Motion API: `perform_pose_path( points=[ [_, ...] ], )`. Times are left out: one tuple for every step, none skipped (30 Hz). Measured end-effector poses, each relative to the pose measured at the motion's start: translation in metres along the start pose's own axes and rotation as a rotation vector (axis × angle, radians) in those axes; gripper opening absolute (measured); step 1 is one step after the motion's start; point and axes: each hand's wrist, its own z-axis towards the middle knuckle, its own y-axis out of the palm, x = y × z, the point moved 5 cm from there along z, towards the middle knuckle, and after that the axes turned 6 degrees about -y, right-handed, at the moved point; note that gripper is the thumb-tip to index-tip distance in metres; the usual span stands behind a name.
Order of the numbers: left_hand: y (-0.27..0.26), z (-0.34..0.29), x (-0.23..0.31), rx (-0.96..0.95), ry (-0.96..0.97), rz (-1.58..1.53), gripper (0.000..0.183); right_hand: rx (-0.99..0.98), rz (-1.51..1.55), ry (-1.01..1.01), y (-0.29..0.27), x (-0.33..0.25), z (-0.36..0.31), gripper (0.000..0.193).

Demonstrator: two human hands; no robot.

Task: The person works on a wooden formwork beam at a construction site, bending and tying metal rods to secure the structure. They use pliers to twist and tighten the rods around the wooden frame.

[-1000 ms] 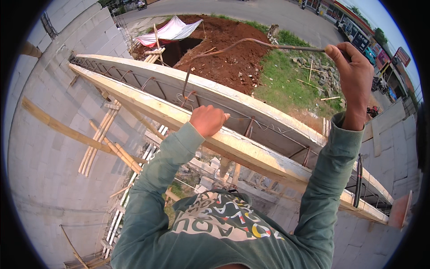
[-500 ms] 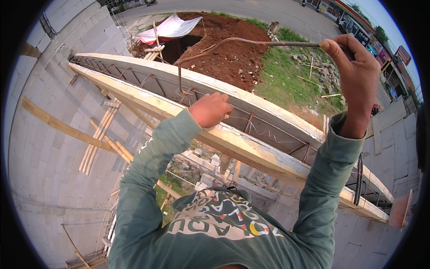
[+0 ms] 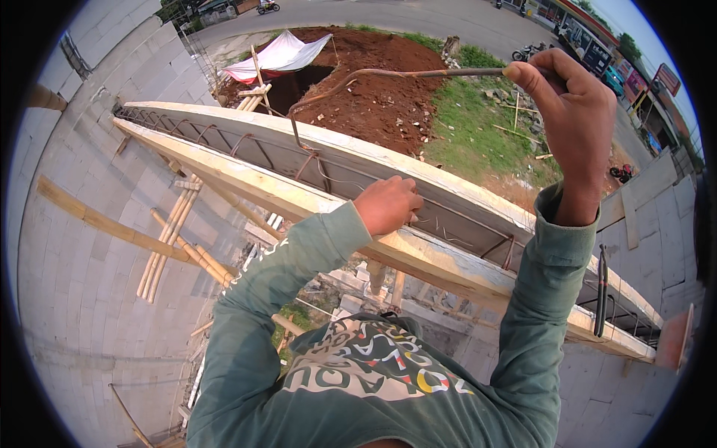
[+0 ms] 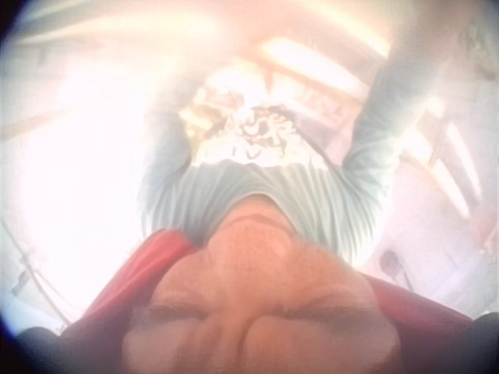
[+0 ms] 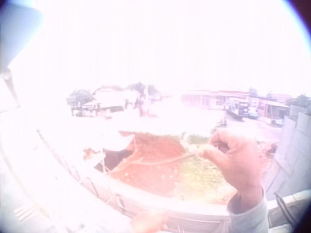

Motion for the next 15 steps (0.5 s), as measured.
perform_pose_path(
  points=[
    [0.001, 0.0, 0.0, 0.015, 0.027, 0.014, 0.014, 0.008, 0.021, -0.028, 0.0, -0.004, 0.0, 0.031],
    [0.002, 0.0, 0.0, 0.012, 0.051, 0.019, 0.014, 0.002, 0.034, -0.028, 0.001, -0.007, 0.0, 0.032],
    [0.002, 0.0, -0.001, 0.008, 0.075, 0.024, 0.013, 0.005, 0.067, -0.035, 0.002, -0.01, 0.0, 0.033],
    [0.002, 0.0, -0.002, 0.002, 0.087, 0.031, 0.013, 0.008, 0.1, -0.043, 0.002, -0.013, -0.001, 0.034],
    [-0.003, -0.001, -0.002, 0.064, 0.122, 0.038, 0.014, -0.005, 0.08, -0.039, 0.002, -0.015, -0.001, 0.031],
    [-0.008, -0.002, -0.003, 0.124, 0.144, 0.049, 0.015, -0.017, 0.06, -0.035, 0.001, -0.016, -0.001, 0.029],
    [-0.011, -0.003, -0.004, 0.152, 0.154, 0.062, 0.017, -0.029, 0.04, -0.032, 0.0, -0.018, -0.001, 0.026],
    [-0.019, -0.004, -0.006, 0.238, 0.16, 0.063, 0.017, -0.029, 0.044, -0.033, 0.0, -0.019, -0.001, 0.026],
    [-0.024, -0.006, -0.007, 0.291, 0.154, 0.065, 0.017, -0.029, 0.048, -0.033, -0.001, -0.02, -0.001, 0.026],
    [-0.03, -0.008, -0.008, 0.368, 0.152, 0.063, 0.018, -0.024, 0.069, -0.037, -0.001, -0.022, -0.001, 0.026],
    [-0.03, -0.008, -0.009, 0.363, 0.129, 0.065, 0.018, -0.032, 0.06, -0.041, -0.001, -0.023, -0.001, 0.026],
    [-0.03, -0.01, -0.008, 0.382, 0.108, 0.063, 0.018, -0.035, 0.069, -0.049, -0.001, -0.024, -0.001, 0.026],
    [-0.031, -0.012, -0.007, 0.434, 0.107, 0.059, 0.018, -0.037, 0.077, -0.058, -0.001, -0.025, -0.001, 0.026],
    [-0.026, -0.013, -0.007, 0.39, 0.07, 0.083, 0.018, -0.049, 0.1, -0.071, 0.001, -0.026, -0.001, 0.025],
    [-0.022, -0.015, -0.006, 0.378, 0.052, 0.104, 0.018, -0.061, 0.121, -0.084, 0.003, -0.027, -0.001, 0.024]
  ],
)
